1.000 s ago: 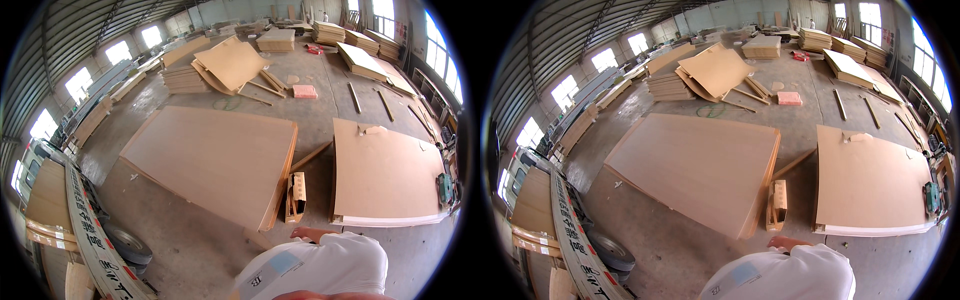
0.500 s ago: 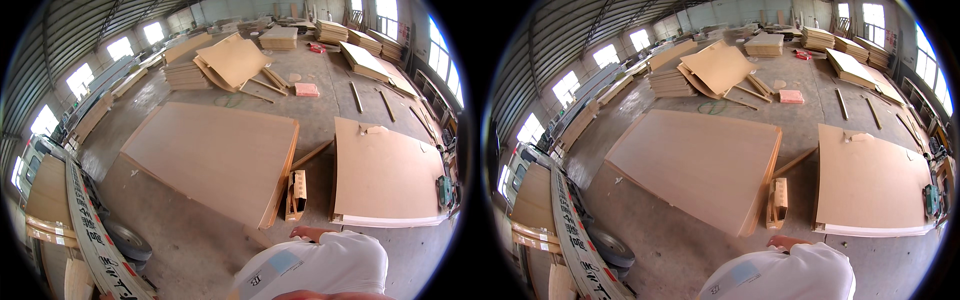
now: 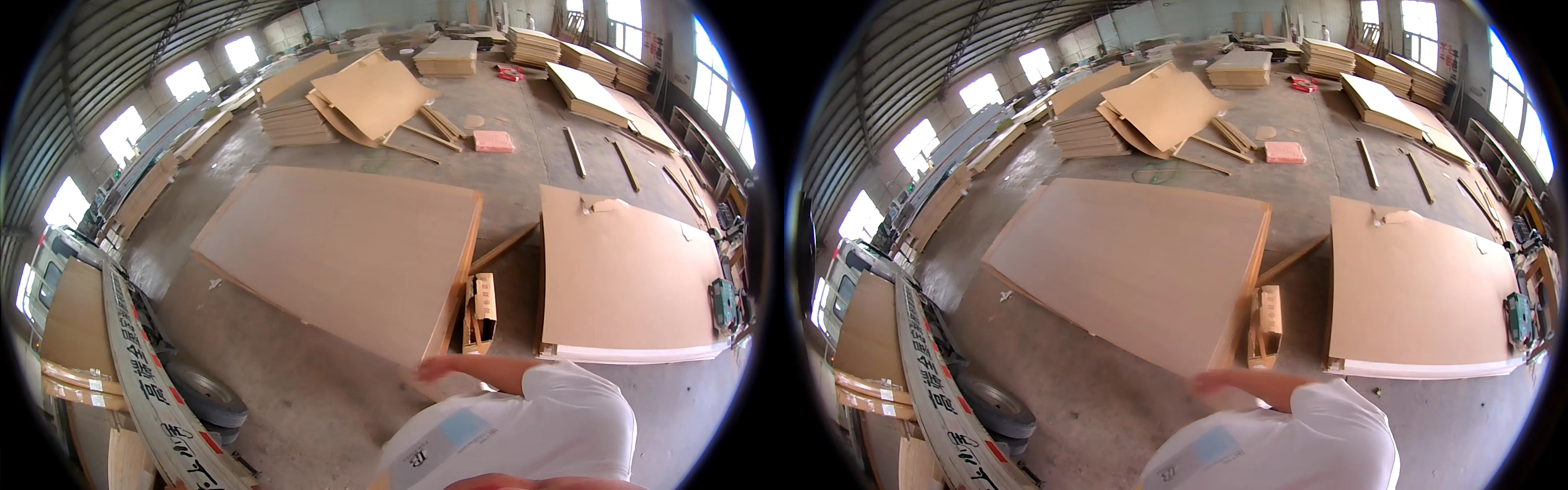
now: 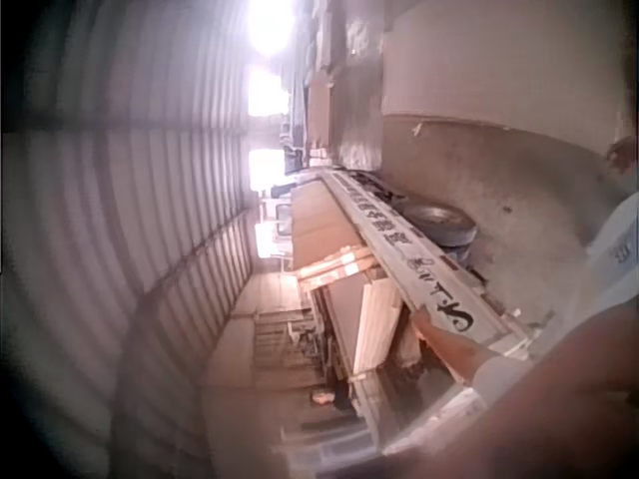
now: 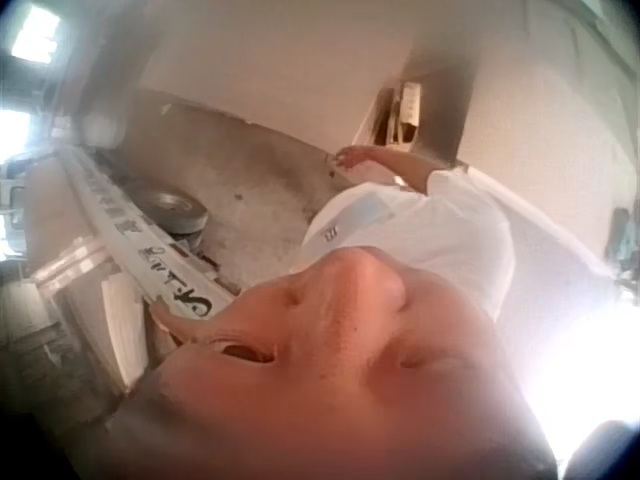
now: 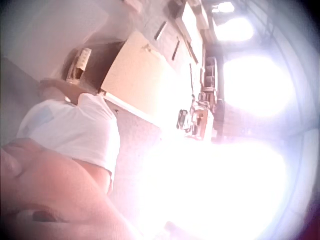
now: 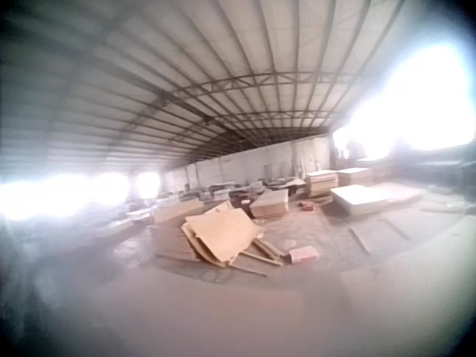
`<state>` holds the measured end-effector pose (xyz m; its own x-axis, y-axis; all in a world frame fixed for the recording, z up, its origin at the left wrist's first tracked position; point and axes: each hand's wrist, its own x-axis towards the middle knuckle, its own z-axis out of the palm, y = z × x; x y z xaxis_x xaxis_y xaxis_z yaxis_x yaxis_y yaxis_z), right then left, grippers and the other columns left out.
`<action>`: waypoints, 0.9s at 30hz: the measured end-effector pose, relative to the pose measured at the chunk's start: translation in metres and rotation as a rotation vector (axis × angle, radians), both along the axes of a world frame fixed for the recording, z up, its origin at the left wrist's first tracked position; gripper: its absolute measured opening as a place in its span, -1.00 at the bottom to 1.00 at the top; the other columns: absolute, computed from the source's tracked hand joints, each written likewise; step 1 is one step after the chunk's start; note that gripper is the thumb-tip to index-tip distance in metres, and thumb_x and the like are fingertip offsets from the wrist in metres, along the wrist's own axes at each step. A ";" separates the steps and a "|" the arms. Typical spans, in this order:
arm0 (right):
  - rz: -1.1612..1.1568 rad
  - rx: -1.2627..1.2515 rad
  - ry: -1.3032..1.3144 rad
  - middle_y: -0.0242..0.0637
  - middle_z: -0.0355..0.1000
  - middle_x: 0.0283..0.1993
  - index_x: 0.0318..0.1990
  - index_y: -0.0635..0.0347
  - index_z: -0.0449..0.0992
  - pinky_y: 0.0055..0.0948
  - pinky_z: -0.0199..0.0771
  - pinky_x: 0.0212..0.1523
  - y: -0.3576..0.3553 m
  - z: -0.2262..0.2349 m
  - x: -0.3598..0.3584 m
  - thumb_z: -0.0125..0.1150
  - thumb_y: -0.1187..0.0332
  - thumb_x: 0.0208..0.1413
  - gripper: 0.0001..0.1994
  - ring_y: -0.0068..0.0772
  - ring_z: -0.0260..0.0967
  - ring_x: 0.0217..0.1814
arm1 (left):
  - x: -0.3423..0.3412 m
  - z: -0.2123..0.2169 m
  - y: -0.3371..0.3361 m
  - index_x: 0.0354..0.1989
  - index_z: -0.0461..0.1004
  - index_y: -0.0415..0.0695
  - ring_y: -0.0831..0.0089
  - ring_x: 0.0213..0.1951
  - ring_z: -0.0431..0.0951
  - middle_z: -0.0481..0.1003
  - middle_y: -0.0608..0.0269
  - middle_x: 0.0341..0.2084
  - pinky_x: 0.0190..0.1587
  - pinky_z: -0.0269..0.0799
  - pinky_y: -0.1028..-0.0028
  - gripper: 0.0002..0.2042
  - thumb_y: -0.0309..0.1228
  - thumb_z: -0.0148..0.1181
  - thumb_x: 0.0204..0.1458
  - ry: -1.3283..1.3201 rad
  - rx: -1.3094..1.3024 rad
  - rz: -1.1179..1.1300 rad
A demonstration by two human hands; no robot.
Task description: The person lifts and carries a large white rectangular panel from a metal rack to a stack on the floor. They then walk through the workshop, pick up a yellow tool, and move toward a white truck where another person is loading materials. The person gestures toward the truck and the stacked panels.
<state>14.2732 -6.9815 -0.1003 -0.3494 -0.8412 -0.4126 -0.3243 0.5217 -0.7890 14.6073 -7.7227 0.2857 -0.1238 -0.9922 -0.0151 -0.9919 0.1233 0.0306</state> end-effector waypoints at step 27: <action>-0.486 0.620 -0.118 -0.15 0.57 -0.17 0.03 -0.13 0.54 -0.07 0.43 0.01 0.228 -0.106 0.164 0.20 0.13 0.09 -0.66 -0.06 0.51 -0.06 | 0.040 -0.011 -0.009 0.10 0.51 -0.18 -0.04 0.04 0.52 0.52 -0.05 0.04 0.02 0.42 -0.01 -0.43 0.06 0.06 0.13 0.056 -0.054 -0.044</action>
<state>14.4372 -6.7537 -0.2063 -0.5430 -0.2104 -0.8129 0.1200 0.9387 -0.3231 14.6474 -7.7313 0.2749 -0.1669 -0.9849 0.0465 -0.9823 0.1701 0.0781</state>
